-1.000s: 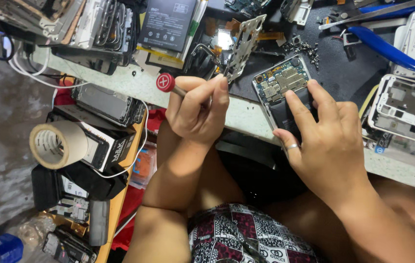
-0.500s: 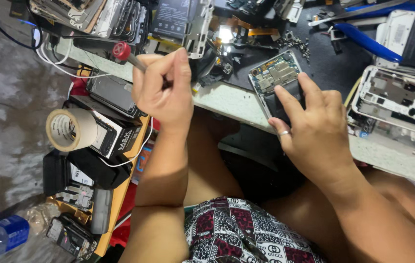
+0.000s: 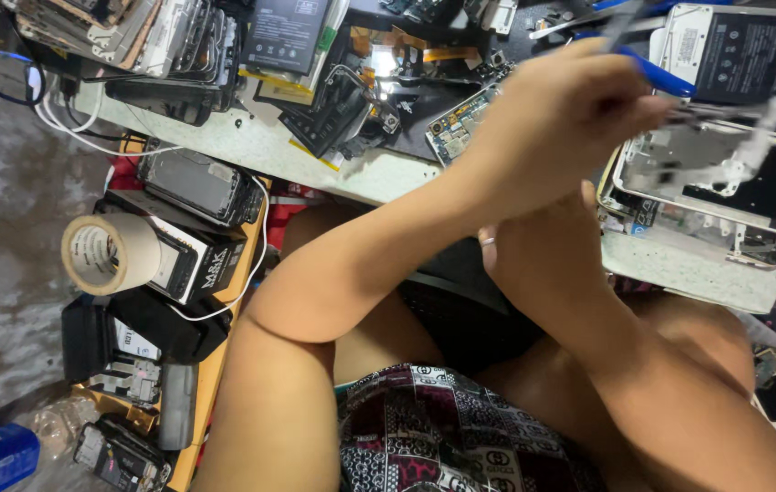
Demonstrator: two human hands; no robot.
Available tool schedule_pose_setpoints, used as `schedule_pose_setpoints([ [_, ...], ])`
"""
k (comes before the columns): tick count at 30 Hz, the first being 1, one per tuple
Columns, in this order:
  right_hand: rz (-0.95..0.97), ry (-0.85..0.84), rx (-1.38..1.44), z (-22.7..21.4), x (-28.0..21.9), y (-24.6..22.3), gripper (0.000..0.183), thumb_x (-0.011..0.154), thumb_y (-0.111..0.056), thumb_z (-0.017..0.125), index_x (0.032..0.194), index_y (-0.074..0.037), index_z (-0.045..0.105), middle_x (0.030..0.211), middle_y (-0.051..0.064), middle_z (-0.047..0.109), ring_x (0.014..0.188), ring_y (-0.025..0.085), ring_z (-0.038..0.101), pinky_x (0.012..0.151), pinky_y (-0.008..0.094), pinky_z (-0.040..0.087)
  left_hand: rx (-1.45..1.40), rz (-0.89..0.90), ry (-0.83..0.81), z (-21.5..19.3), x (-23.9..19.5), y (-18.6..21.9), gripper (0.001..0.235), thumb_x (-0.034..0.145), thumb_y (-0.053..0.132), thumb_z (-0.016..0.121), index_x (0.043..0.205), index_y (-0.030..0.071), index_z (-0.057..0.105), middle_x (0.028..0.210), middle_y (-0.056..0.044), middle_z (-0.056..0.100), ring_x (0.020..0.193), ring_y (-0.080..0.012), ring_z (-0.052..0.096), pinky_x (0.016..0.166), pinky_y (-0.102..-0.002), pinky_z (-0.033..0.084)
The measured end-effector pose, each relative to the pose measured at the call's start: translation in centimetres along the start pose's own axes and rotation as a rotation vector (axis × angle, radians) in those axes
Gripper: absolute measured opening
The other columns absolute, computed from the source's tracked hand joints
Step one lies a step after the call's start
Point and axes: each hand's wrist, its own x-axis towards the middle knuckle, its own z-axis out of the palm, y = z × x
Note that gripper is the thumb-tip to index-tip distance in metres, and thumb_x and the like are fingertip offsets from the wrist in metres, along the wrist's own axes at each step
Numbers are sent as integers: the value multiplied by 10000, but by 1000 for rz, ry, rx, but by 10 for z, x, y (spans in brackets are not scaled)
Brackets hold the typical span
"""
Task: The person uses a screwdriver to remove screws from a smartphone's internal components. They then use a red-handled screwdriver to continue disassembling the phone, focusing on the motherboard and battery area.
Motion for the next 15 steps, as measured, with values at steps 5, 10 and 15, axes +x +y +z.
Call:
schedule_pose_setpoints([
  [5, -82, 151, 113, 1, -2, 5, 535, 865, -140, 733, 1385, -34, 661, 1298, 212, 640, 1227, 442, 555, 1042, 592, 414, 386, 18, -25, 28, 15, -1, 147, 923, 299, 721, 861, 166, 729, 931, -41, 672, 822, -293, 701, 692, -426, 546],
  [10, -1, 19, 23, -1, -1, 1, 477, 827, -215, 790, 1265, -62, 678, 1306, 188, 601, 1155, 441, 549, 954, 559, 446, 204, 109, -9, -26, -4, -13, 147, 1066, 171, 644, 1213, 165, 652, 1125, -5, 660, 953, -170, 733, 805, -303, 600],
  [15, -55, 118, 89, -7, -1, -4, 468, 887, -186, 787, 1317, -60, 651, 1485, 203, 511, 1240, 390, 536, 1045, 485, 471, 6, 49, 18, -99, -53, -21, 442, 1189, -23, 504, 1564, 202, 438, 1305, -11, 601, 1043, -96, 617, 907, -222, 560],
])
